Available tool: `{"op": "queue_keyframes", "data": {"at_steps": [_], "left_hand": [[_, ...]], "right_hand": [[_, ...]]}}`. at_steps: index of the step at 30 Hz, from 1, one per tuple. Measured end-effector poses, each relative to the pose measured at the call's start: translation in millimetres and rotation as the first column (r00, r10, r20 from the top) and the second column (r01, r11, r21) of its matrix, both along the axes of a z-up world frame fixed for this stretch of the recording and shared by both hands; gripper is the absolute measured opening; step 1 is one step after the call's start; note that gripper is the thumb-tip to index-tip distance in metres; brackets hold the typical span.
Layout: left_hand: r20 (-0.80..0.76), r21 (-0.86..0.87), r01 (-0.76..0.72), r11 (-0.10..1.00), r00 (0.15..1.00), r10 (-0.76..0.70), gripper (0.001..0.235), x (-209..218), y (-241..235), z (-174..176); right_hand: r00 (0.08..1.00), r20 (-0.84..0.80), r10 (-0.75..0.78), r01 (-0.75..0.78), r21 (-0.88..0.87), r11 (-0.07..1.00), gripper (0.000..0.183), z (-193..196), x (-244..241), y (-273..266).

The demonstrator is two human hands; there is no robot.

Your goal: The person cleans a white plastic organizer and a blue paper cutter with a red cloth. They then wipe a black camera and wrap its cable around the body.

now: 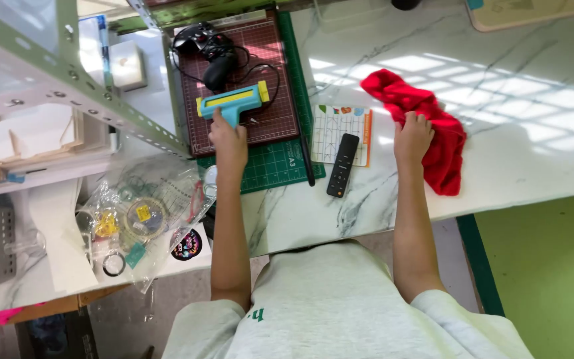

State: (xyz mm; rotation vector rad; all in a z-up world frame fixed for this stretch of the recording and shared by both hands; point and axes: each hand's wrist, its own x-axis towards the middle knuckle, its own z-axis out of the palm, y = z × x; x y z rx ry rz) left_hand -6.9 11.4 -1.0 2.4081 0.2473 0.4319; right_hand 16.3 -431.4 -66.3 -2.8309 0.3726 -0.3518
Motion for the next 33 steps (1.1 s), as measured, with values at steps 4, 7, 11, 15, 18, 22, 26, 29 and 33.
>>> {"op": "queue_keyframes", "data": {"at_steps": [4,7,11,15,18,22,26,29,33], "left_hand": [[-0.033,-0.223,0.051,0.973,0.998,-0.06,0.048,-29,-23,80],[0.002,-0.597,0.195,0.778,0.971,-0.241,0.041,-42,-49,99],[0.189,-0.813,0.391,0.431,0.878,-0.441,0.041,-56,-104,115],[0.186,-0.921,0.34,0.19,0.813,-0.552,0.041,-65,-127,119],[0.205,-0.907,0.385,0.169,0.756,-0.621,0.04,-79,-135,142],[0.228,-0.907,0.397,0.14,0.742,-0.63,0.041,-82,-137,155],[0.254,-0.932,0.353,0.079,0.795,-0.552,0.045,-84,-138,155],[0.252,-0.939,0.336,0.071,0.814,-0.522,0.047,-89,-143,143],[0.202,-0.952,0.297,0.077,0.794,-0.573,0.048,-95,-161,136]], "right_hand": [[0.988,0.149,-0.035,-0.061,0.594,0.802,0.033,41,-13,12],[0.945,0.3,-0.126,-0.282,0.948,0.146,0.028,99,-36,45],[0.627,0.703,0.335,-0.773,0.511,0.375,0.036,199,-61,104],[0.617,0.539,0.573,-0.591,-0.162,0.79,0.048,220,-43,131],[0.749,0.65,0.127,-0.55,0.503,0.667,0.041,208,-19,114],[0.728,0.652,0.212,-0.565,0.396,0.724,0.044,234,-43,121],[0.645,0.587,0.489,-0.585,-0.031,0.81,0.057,253,-82,115],[0.63,0.562,0.536,-0.671,0.048,0.74,0.058,241,-94,95],[0.679,0.544,0.493,-0.613,0.049,0.789,0.064,245,-98,84]]}}
